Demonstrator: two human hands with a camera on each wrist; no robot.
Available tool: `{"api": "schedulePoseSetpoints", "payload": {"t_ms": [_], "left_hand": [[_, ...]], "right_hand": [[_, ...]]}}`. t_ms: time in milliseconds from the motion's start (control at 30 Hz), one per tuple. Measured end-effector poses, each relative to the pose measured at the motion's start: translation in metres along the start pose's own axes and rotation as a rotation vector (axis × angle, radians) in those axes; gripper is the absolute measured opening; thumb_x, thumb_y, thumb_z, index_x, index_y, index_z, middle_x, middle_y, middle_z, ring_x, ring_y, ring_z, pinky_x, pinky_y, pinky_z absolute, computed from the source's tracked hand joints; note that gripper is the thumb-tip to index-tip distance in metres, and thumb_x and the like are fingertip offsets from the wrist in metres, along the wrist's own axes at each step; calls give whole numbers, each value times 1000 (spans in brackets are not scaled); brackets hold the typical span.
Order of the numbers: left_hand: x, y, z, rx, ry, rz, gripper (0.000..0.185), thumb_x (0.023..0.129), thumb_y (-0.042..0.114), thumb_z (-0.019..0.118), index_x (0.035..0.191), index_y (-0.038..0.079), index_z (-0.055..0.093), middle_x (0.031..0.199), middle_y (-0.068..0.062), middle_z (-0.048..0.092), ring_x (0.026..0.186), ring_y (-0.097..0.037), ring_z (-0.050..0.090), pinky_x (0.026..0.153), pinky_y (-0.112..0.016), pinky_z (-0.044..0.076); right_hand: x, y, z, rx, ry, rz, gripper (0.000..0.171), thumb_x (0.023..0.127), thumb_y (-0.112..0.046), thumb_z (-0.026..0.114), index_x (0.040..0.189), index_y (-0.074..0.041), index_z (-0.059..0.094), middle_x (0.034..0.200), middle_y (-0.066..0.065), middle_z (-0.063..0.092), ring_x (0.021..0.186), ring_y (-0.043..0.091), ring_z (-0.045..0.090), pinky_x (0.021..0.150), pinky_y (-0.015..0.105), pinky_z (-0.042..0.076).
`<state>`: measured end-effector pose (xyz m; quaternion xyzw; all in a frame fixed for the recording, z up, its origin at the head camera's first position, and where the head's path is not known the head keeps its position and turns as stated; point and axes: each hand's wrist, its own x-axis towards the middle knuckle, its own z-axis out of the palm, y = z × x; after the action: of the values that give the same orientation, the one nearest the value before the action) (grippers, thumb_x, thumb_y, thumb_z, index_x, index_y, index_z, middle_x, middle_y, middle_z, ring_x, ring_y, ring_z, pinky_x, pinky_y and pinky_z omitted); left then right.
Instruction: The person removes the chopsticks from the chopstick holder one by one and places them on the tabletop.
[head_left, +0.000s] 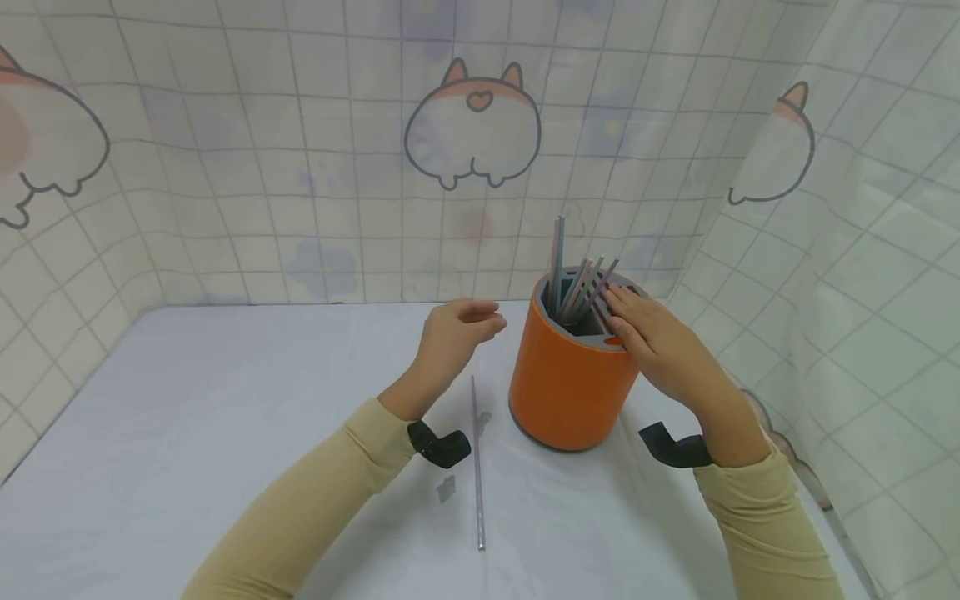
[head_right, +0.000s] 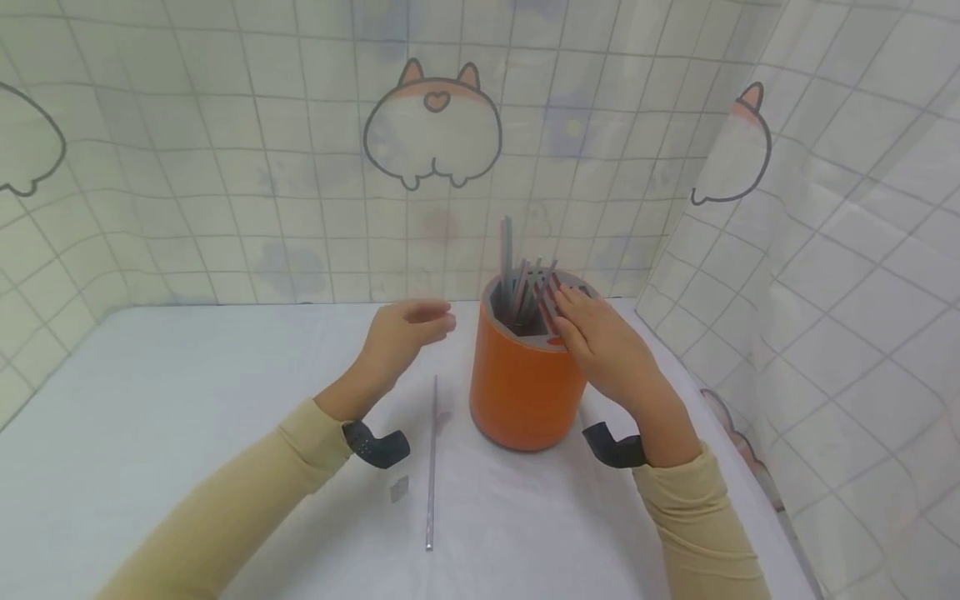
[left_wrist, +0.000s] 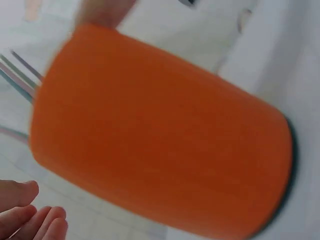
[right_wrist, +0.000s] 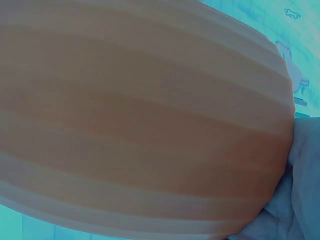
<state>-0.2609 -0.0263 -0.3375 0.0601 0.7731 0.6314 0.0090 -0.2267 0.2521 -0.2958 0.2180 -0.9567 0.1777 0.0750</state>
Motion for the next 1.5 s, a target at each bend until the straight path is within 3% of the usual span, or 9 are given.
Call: {"api": "schedulePoseSetpoints", "payload": {"t_ms": [233,533,733,967,1267,1500], "left_hand": [[-2,31,5,-120,-39,138,32,95,22,68,126,12,66,125,-3,69,119,-16,63,110,-34,49],[1,51,22,-77,-166,295,37,95,20,68,130,10,64,129,-6,68,121,-15,63,103,-28,53],[4,59,27,-28,-196,297,40,95,20,68,134,11,61,135,-7,65,126,-17,61,105,-29,52],[9,56,31,-10,-199,281,34,96,19,68,128,11,66,128,-4,69,122,-17,63,103,-28,53],[11,60,35,77,-161,299,28,95,17,68,122,9,70,121,-5,72,114,-18,66,96,-27,57],[14,59,37,85,-128,258,21,95,17,68,114,8,74,116,-5,74,106,-16,66,86,-23,58]], "right_hand": [[0,-2,-1,0,-13,-1,51,108,-27,35,153,-2,33,161,17,30,151,40,24,123,59,18],[1,-2,-1,-8,-9,12,52,109,-29,34,154,-3,32,162,18,30,151,40,24,123,60,19],[5,-5,0,1,-14,15,53,109,-31,32,154,-4,32,162,16,29,152,38,23,124,60,18],[6,-7,5,13,-9,12,52,109,-31,33,154,-4,32,162,17,30,151,39,24,123,60,18],[7,-7,5,18,5,0,53,109,-31,32,153,-2,33,161,18,31,151,39,25,123,60,18],[6,-9,4,19,-3,-2,52,109,-30,33,153,-3,33,161,19,31,151,39,25,123,60,19]]}}
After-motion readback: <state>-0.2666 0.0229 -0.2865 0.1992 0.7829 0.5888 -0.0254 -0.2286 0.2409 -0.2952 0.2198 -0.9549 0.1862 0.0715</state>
